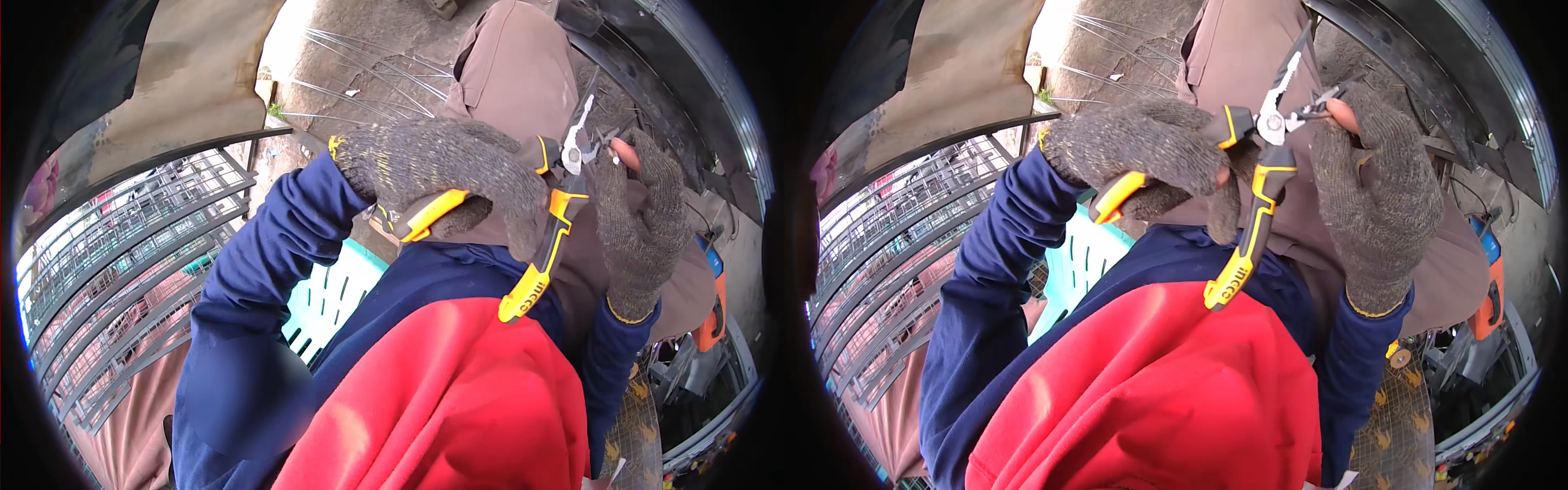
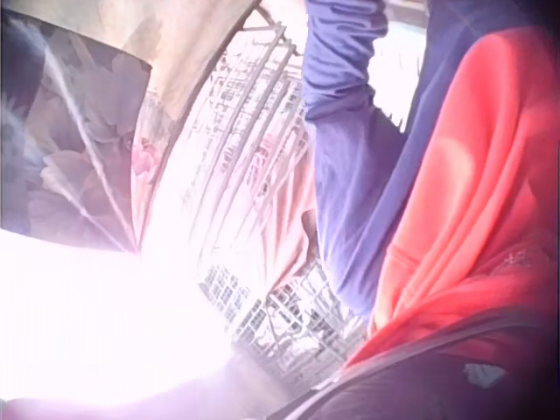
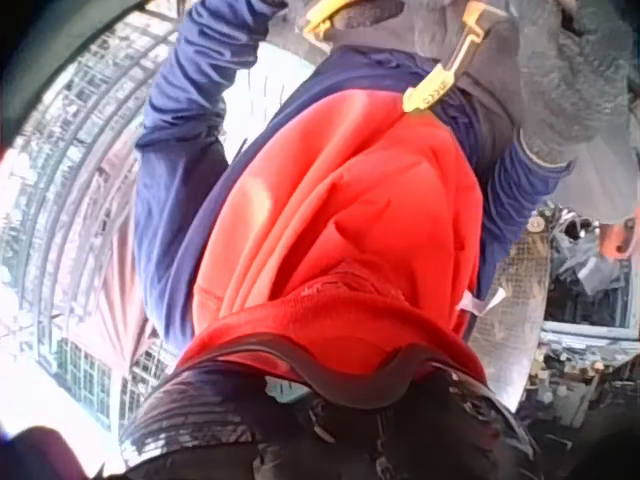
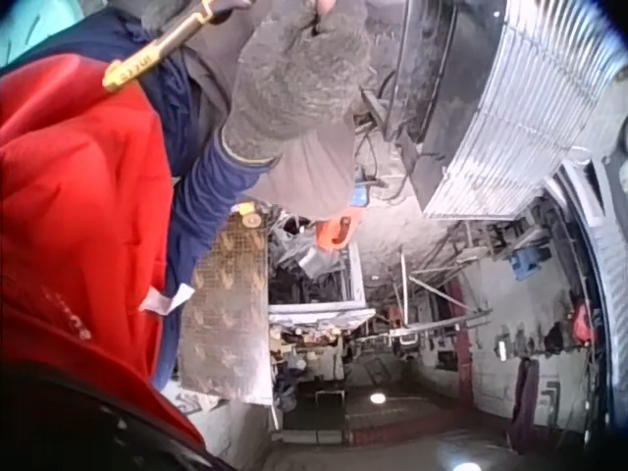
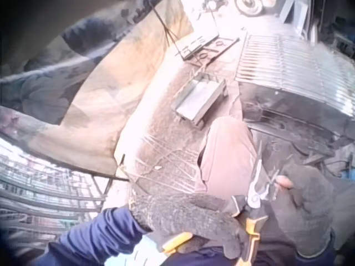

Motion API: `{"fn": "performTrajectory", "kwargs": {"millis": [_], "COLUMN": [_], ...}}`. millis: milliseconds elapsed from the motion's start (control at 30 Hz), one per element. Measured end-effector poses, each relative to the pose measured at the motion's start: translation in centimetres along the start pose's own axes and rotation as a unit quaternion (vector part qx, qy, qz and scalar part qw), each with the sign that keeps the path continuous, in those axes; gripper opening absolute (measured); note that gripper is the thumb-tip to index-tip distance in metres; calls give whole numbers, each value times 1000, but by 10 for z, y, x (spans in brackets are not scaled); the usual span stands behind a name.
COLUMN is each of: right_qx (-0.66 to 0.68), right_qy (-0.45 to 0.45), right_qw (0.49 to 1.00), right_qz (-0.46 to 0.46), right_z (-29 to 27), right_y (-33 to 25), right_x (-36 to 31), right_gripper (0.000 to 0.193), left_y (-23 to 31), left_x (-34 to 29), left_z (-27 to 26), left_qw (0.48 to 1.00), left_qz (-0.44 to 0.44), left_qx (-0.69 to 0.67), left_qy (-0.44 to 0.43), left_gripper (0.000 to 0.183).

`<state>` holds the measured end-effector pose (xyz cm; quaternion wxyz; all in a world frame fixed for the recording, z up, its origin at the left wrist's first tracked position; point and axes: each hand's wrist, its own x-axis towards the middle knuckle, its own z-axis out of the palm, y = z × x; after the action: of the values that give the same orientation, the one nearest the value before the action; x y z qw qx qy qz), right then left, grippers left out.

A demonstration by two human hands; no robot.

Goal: The recorder is assembling or repairing a metal cage/grate using pliers and an angle grinder.

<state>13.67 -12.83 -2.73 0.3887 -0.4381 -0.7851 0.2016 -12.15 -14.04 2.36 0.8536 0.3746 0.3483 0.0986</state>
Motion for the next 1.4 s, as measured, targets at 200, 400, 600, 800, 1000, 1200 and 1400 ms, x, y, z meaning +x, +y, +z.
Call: {"fn": "performTrajectory", "kwargs": {"millis": [200,400,600,800,1000,1200,1400], "right_qx": [78,140,21,-51,-232,-11,20], "right_qy": [-23,-14,30,-3,-76,-68,-72], "right_qw": [996,982,977,963,970,957,949], "right_qz": [46,127,208,263,-22,281,305], "right_z": [31,44,34,-15,-35,-22,-13], "right_y": [-36,-33,1,71,115,86,79], "right_x": [28,38,28,-32,-69,-55,-46], "right_gripper": [25,20,13,22,26,25,25], "left_y": [17,22,9,-49,-116,-175,-223], "left_x": [-45,-44,-60,-128,-144,-106,-77], "left_z": [-3,-5,-19,-61,-76,-52,-6], "left_qw": [968,960,955,823,919,871,862], "left_qz": [-135,-153,-225,190,51,-253,-201], "left_qx": [95,116,90,479,-28,154,198], "left_qy": [191,205,169,237,389,393,420], "left_gripper": [35,36,34,29,49,39,42]}}
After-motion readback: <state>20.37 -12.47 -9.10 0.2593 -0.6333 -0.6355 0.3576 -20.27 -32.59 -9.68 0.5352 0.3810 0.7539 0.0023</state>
